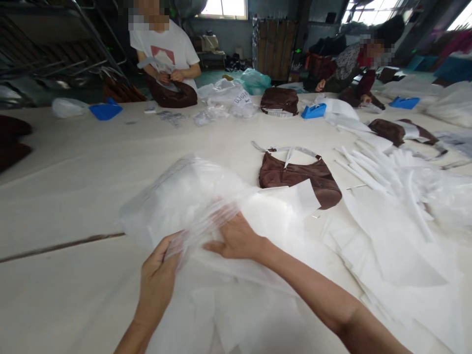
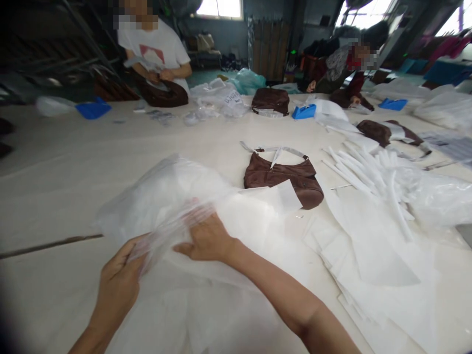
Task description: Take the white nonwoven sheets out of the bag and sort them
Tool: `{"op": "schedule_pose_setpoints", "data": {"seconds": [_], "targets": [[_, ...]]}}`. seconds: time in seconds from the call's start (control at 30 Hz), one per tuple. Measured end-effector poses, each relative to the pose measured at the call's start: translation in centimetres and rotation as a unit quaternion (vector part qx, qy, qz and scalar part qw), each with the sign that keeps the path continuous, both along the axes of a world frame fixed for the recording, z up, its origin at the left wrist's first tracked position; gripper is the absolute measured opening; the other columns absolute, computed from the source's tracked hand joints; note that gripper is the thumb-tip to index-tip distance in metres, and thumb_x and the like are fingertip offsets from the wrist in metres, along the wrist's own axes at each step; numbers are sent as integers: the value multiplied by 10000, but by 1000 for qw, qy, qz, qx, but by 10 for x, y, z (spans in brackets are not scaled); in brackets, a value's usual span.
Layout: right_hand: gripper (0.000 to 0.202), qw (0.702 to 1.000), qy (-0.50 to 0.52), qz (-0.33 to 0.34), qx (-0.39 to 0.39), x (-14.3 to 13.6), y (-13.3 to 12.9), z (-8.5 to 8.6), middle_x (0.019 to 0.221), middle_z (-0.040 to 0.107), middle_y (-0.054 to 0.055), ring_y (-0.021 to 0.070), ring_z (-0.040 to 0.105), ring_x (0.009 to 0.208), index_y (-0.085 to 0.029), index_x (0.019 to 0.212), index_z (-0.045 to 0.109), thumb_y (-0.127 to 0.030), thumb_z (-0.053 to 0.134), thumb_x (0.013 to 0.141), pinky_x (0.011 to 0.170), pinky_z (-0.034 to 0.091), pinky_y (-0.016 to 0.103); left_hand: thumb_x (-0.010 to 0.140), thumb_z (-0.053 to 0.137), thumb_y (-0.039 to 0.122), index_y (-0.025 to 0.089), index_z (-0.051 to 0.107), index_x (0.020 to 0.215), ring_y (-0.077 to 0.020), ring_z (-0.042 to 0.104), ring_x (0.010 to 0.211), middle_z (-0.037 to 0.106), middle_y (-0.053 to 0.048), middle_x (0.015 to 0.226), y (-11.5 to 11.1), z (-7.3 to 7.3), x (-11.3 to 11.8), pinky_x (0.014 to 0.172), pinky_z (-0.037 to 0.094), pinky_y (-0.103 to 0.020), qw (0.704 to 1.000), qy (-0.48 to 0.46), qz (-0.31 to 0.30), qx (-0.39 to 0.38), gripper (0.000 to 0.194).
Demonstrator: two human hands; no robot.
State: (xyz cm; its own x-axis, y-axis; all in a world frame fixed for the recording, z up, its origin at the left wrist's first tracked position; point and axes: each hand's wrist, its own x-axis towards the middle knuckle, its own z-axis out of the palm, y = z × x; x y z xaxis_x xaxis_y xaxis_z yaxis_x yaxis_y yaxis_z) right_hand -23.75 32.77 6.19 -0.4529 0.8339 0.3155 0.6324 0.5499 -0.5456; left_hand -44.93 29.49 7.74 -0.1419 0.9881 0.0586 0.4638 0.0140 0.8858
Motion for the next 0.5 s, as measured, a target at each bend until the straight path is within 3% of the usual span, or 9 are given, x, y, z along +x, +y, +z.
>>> {"op": "schedule_pose_setpoints", "data": {"seconds": [0.03,0.1,0.17,0.23,0.27,0.33,0.43,0.5], "targets": [[716,1000,3,-7,-2,26,-18,-8,1560,359,118,255,241,1487,-152,1498,373,-449,638,904,1244,143,482,829,586,419,229,691,1123,-203,647,915,713,-1,1003,-5,-1,3,783,526,-234,1000,-8,-4,-3,365],[564,994,31,-99,-36,82,-50,-32,1523,427,71,225,307,1464,-268,1470,428,-418,563,944,1227,219,494,839,591,442,232,694,1134,-208,642,978,709,-4,1080,-13,-2,10,855,519,-237,1000,-5,-10,10,376],[789,947,78,-286,-125,124,-68,-57,1566,334,133,272,266,1479,-227,1529,315,-480,655,864,1185,308,504,858,586,465,237,685,1168,-195,645,959,708,-2,1109,-16,-3,18,853,519,-226,999,18,-15,34,398],[1058,899,112,-351,-238,136,-70,-75,1559,306,206,306,320,1450,-156,1569,160,-530,741,768,1124,393,484,878,575,481,243,654,1239,-165,651,807,723,4,1062,-16,-4,26,765,535,-218,996,64,-30,54,440],[1142,893,119,-334,-278,130,-67,-79,1533,339,222,310,373,1418,-136,1571,121,-547,771,727,1096,423,465,889,566,482,244,635,1276,-157,650,754,730,4,1049,-14,-5,29,747,541,-223,993,92,-45,65,459],[1176,913,111,-259,-294,104,-58,-74,1445,458,203,297,485,1324,-149,1566,149,-574,800,684,1044,462,423,911,539,473,239,608,1325,-176,680,808,729,-13,1110,-10,-7,34,828,552,-257,981,146,-78,100,481],[1053,947,58,-225,-220,53,-50,-47,1276,588,143,290,602,1154,-224,1529,279,-613,787,693,940,508,400,925,512,472,212,617,1323,-235,659,1097,668,-45,1278,-6,-7,38,1031,487,-314,967,184,-105,143,487],[866,959,-1,-212,-187,25,-49,-28,1122,654,112,291,662,1001,-241,1456,407,-622,736,752,834,536,397,924,503,498,186,634,1299,-251,633,1161,663,-59,1284,-7,-5,42,1059,473,-334,976,158,-88,123,505]]}}
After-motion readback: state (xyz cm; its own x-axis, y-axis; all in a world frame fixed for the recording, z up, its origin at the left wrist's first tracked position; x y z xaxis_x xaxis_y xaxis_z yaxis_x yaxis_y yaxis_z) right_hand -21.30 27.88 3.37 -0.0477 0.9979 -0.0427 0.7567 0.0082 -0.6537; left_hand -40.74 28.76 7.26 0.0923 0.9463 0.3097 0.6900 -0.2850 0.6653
